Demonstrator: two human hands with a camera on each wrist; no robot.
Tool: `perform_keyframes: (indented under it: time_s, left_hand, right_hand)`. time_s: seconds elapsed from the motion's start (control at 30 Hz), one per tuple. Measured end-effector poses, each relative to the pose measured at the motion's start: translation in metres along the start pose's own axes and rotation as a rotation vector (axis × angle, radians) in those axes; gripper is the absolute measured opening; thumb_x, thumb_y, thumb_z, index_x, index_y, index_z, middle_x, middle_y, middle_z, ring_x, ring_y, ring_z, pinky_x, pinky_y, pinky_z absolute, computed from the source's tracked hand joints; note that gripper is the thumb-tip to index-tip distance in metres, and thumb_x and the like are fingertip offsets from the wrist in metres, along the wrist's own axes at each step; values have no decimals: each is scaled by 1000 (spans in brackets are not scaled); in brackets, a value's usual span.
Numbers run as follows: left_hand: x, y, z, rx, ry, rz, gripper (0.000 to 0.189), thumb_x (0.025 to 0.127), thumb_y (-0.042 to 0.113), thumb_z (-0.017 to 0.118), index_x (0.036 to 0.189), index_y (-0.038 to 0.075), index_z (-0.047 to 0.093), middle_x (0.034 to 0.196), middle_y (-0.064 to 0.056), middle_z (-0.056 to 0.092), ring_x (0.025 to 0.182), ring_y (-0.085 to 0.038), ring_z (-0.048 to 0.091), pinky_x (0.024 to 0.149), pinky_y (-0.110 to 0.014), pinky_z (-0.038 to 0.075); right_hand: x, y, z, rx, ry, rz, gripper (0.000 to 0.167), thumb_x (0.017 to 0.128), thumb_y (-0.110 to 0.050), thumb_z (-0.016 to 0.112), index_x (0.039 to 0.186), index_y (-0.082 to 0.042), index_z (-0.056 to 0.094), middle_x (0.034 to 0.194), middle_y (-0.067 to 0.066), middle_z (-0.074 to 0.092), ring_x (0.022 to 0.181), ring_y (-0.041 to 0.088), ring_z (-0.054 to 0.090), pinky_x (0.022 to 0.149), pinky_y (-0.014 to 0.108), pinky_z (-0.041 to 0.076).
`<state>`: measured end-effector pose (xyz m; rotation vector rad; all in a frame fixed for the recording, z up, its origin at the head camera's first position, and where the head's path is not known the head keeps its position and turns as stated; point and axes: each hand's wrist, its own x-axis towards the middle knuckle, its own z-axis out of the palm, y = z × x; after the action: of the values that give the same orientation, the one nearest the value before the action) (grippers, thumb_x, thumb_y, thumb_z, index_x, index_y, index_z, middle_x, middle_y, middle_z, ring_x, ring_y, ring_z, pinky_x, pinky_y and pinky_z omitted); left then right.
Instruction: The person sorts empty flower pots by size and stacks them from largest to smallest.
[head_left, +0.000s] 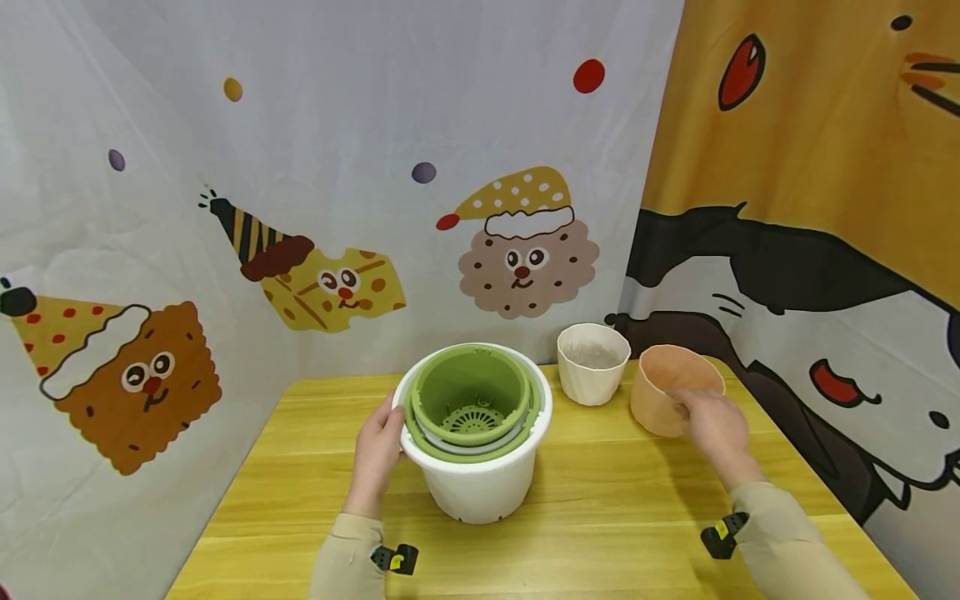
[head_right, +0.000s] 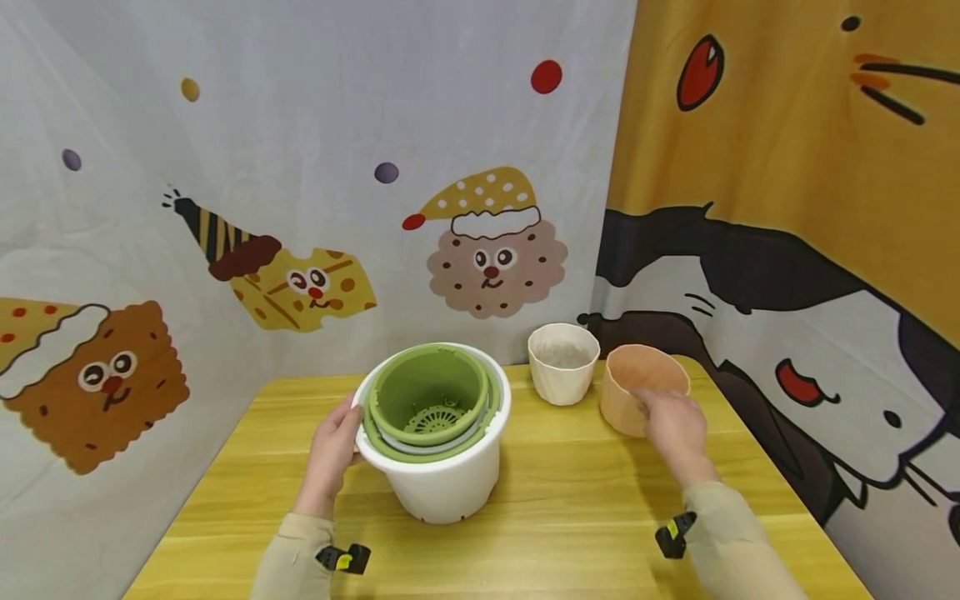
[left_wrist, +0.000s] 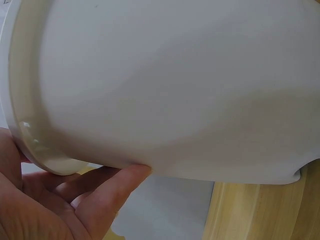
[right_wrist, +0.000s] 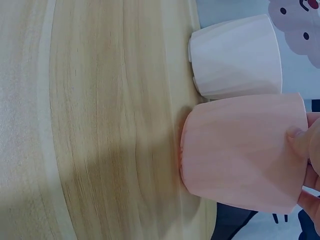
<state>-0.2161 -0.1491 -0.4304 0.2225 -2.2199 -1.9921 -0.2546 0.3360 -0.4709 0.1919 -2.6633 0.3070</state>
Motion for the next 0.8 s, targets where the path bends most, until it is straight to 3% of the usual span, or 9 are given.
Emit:
perform_keyframes:
  time_s: [0.27,0.5,0.8]
  left_hand:
    - [0,0,-1,8,-17,-4,48,105,27,45,150,10,45,138,-24,54,78,-15,65,68,-38,60]
    - [0,-1,0,7,-5,1,48,104,27,46,149,9,46,136,-25,55,77,-16,65,66,-38,60]
    - [2,-2,-1,-8,-2,-4,48,103,26,47,149,12,47,136,-22,56,77,-17,66,66,-37,60]
  right_hand:
    - [-5,0,-6,26,38,31,29,86,-1,72,114,-6,71,100,20,71,84,42,61,64,55,49]
    - [-6,-4,-18,55,67,83,31,85,0,71,116,-7,70,101,21,70,79,42,61,53,52,48]
    - [-2,-15,-45,64,249,32,30,82,5,73,110,-3,70,94,22,70,84,45,59,70,61,48]
